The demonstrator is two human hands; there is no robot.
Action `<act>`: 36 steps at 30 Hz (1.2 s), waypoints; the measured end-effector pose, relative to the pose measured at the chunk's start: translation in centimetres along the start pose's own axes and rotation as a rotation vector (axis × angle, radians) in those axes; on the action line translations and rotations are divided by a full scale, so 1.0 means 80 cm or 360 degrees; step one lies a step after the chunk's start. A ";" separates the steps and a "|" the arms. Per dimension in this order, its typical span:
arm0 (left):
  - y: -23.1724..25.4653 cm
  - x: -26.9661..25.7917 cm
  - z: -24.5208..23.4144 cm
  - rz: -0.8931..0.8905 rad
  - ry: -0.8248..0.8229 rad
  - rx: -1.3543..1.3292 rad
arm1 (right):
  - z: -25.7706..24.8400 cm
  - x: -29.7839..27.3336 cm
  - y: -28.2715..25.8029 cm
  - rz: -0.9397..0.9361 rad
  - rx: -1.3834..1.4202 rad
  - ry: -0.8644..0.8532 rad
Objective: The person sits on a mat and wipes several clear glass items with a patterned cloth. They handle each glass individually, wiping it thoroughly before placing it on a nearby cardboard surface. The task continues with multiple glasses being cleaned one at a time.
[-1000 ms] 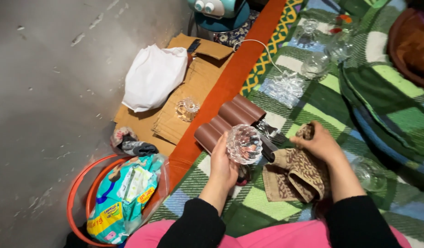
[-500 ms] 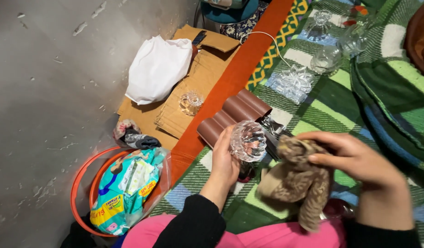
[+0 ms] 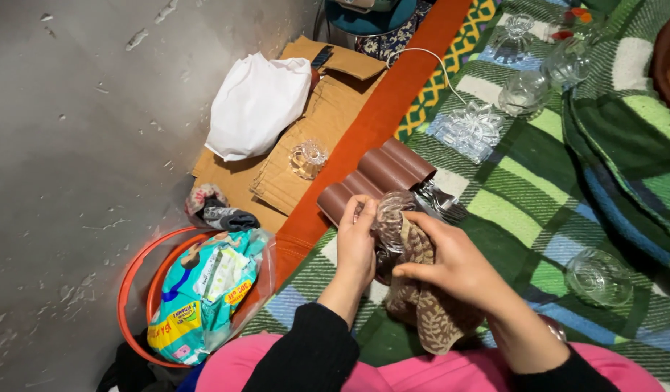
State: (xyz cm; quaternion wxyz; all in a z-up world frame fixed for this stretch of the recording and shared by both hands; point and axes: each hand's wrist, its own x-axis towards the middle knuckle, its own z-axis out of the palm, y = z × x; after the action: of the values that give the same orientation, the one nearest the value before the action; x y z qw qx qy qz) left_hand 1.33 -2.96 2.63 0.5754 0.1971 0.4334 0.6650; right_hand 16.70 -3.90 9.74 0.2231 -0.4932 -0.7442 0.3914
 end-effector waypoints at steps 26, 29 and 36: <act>0.029 -0.006 -0.006 -0.0279 -0.0488 0.0517 | 0.021 0.013 0.042 0.0032 0.0605 0.0473; 0.033 -0.015 -0.002 0.0335 -0.0653 0.1027 | 0.015 0.014 0.031 0.0303 0.1364 0.0494; 0.019 -0.006 -0.004 0.0931 -0.0575 0.1024 | 0.021 0.011 0.028 0.0219 0.1490 0.0488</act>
State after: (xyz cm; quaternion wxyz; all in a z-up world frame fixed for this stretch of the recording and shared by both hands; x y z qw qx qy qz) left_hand 0.27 -3.46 3.77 0.3398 0.5918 0.4368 0.5861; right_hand 16.36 -3.26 6.92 0.5011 -0.4398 -0.4131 0.6203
